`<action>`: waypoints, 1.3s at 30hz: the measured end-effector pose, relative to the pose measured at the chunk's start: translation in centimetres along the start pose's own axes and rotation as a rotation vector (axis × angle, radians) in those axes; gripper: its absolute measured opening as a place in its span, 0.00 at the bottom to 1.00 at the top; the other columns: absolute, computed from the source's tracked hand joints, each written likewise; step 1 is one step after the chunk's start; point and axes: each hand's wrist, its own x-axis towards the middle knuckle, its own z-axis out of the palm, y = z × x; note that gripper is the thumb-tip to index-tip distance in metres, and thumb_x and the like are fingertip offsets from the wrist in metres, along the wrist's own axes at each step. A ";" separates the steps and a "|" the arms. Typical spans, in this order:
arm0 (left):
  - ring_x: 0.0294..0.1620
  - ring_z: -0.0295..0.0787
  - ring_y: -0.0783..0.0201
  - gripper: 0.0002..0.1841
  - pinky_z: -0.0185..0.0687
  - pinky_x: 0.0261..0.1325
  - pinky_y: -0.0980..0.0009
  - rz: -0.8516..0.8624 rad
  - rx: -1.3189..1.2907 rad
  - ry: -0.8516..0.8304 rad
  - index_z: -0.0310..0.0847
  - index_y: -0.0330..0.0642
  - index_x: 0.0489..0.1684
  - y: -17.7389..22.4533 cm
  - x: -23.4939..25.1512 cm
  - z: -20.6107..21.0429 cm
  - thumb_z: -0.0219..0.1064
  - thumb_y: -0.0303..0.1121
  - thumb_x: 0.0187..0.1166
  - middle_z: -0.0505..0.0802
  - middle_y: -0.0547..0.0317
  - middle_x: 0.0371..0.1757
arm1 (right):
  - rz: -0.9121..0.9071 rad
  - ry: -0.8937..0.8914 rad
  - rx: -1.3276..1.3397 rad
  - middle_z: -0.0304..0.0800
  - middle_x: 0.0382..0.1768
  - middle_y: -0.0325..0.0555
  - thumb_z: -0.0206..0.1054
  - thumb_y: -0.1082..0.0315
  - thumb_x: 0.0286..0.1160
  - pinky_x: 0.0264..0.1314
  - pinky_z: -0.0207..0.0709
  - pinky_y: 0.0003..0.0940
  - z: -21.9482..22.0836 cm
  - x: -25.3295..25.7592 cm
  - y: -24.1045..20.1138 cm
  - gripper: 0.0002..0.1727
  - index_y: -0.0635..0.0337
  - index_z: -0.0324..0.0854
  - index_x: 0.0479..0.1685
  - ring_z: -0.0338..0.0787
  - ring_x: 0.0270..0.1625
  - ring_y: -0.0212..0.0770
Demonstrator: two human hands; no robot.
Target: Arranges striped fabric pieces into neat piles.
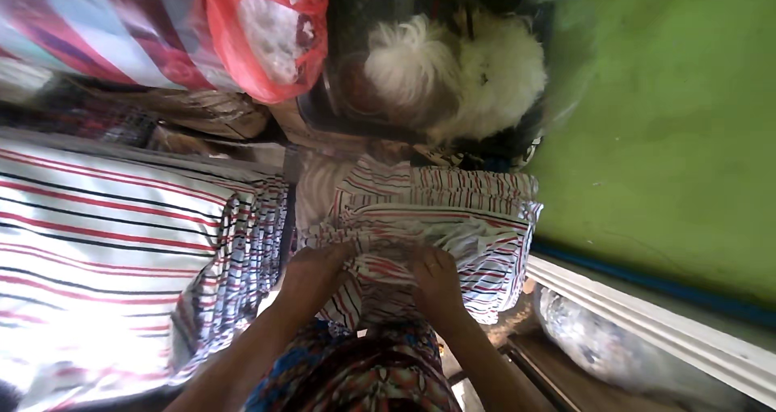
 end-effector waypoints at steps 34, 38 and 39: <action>0.30 0.92 0.34 0.20 0.83 0.32 0.38 -0.024 0.008 0.048 0.87 0.29 0.48 -0.1 -0.3 -0.6 0.79 0.29 0.57 0.93 0.36 0.35 | 0.064 -0.108 -0.037 0.93 0.42 0.63 0.77 0.78 0.55 0.52 0.82 0.63 2.3 2.3 0.4 0.19 0.67 0.90 0.51 0.92 0.48 0.67; 0.37 0.92 0.31 0.32 0.85 0.36 0.37 -0.038 -0.006 0.021 0.83 0.36 0.68 0.3 0.2 -0.1 0.80 0.25 0.56 0.92 0.31 0.49 | 0.031 -0.022 -0.035 0.93 0.42 0.61 0.75 0.80 0.55 0.51 0.84 0.59 2.0 1.1 0.3 0.12 0.64 0.92 0.40 0.92 0.47 0.65; 0.38 0.92 0.30 0.32 0.84 0.37 0.36 -0.031 -0.019 0.003 0.83 0.39 0.70 0.3 0.3 0.0 0.80 0.24 0.57 0.92 0.30 0.50 | 0.001 -0.010 -0.027 0.94 0.47 0.60 0.74 0.80 0.56 0.54 0.84 0.59 1.7 0.6 0.3 0.11 0.63 0.92 0.40 0.93 0.52 0.64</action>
